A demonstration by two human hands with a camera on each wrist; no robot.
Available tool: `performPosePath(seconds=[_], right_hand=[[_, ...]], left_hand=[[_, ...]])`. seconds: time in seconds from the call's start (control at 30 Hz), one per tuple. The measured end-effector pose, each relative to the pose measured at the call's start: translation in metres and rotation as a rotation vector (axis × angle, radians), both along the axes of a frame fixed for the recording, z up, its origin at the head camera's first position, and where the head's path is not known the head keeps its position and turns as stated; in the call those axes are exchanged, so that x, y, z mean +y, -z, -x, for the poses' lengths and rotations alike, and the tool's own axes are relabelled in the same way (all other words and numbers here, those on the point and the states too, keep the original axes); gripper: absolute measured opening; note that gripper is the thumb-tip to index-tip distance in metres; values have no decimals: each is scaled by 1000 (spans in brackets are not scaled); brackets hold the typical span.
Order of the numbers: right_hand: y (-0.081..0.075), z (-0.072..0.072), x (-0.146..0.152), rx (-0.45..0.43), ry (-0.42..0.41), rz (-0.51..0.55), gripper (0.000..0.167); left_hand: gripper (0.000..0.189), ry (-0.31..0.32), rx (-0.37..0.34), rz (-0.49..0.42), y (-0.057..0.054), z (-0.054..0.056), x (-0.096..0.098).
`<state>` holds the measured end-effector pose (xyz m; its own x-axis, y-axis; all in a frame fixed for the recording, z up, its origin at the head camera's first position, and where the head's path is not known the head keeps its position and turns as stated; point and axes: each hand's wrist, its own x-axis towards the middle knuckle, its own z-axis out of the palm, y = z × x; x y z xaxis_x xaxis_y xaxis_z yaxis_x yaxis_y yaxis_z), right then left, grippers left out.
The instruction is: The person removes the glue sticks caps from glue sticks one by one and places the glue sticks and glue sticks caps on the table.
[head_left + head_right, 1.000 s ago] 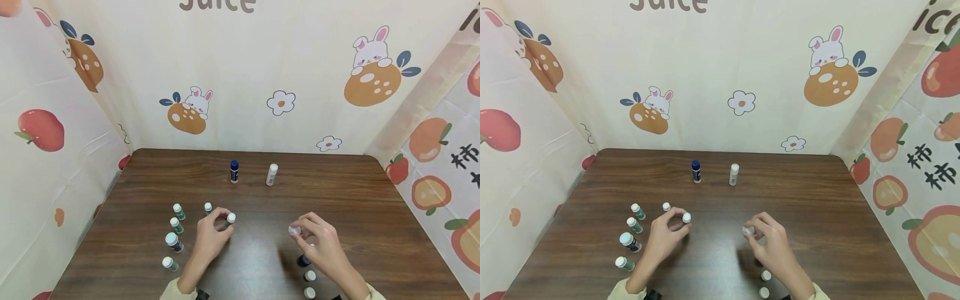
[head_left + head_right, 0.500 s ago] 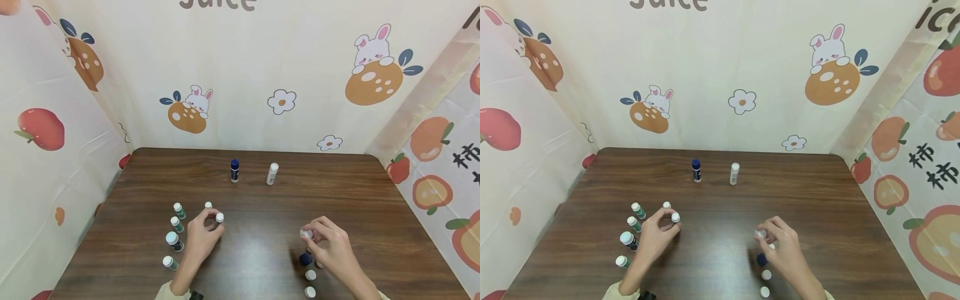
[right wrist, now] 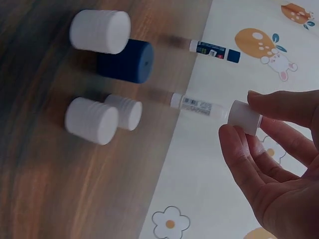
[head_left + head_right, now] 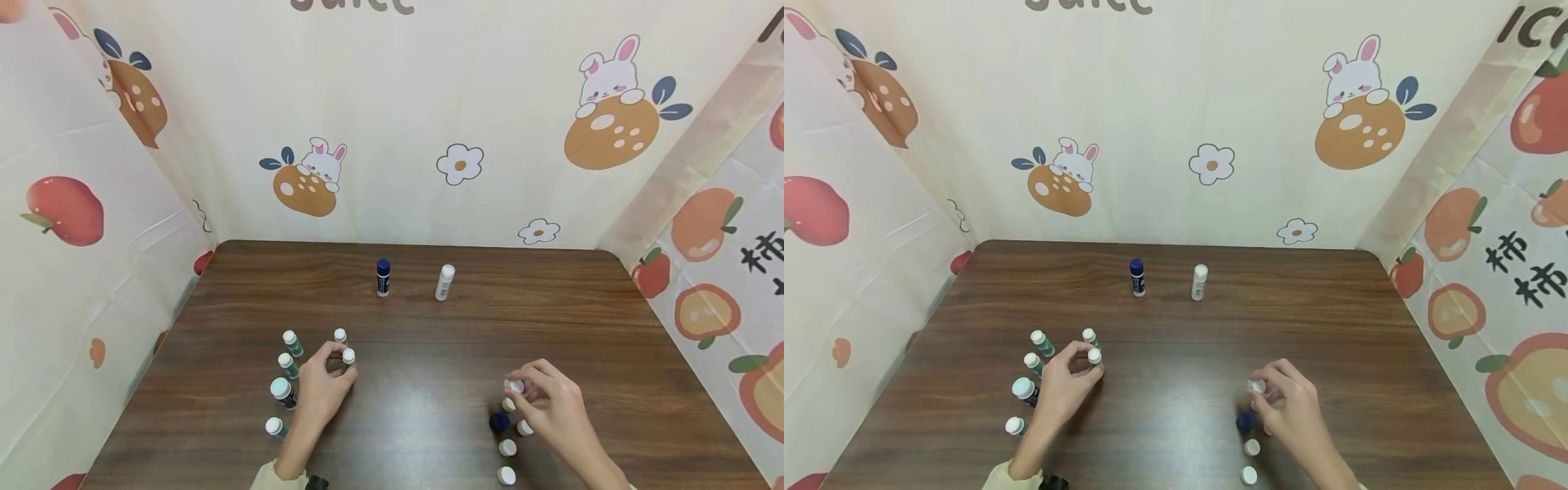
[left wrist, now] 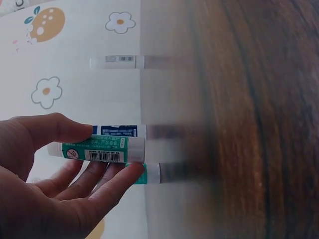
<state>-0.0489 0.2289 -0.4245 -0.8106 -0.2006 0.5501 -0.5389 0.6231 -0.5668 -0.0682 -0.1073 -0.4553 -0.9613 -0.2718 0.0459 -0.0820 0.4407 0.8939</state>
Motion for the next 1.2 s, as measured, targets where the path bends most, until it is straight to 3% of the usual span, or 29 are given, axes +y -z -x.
performPosePath(seconds=[0.63, 0.9, 1.2], right_hand=[[21, -14, 27, -117, 201, -26, 37], [29, -19, 35, -145, 267, -90, 34], [40, -25, 42, -182, 312, -165, 31]], left_hand=[[25, -49, -51, 13, 13, 5, -8], [28, -62, -50, 2, 5, 5, -9], [38, -58, -3, 24, -12, 5, -8]])
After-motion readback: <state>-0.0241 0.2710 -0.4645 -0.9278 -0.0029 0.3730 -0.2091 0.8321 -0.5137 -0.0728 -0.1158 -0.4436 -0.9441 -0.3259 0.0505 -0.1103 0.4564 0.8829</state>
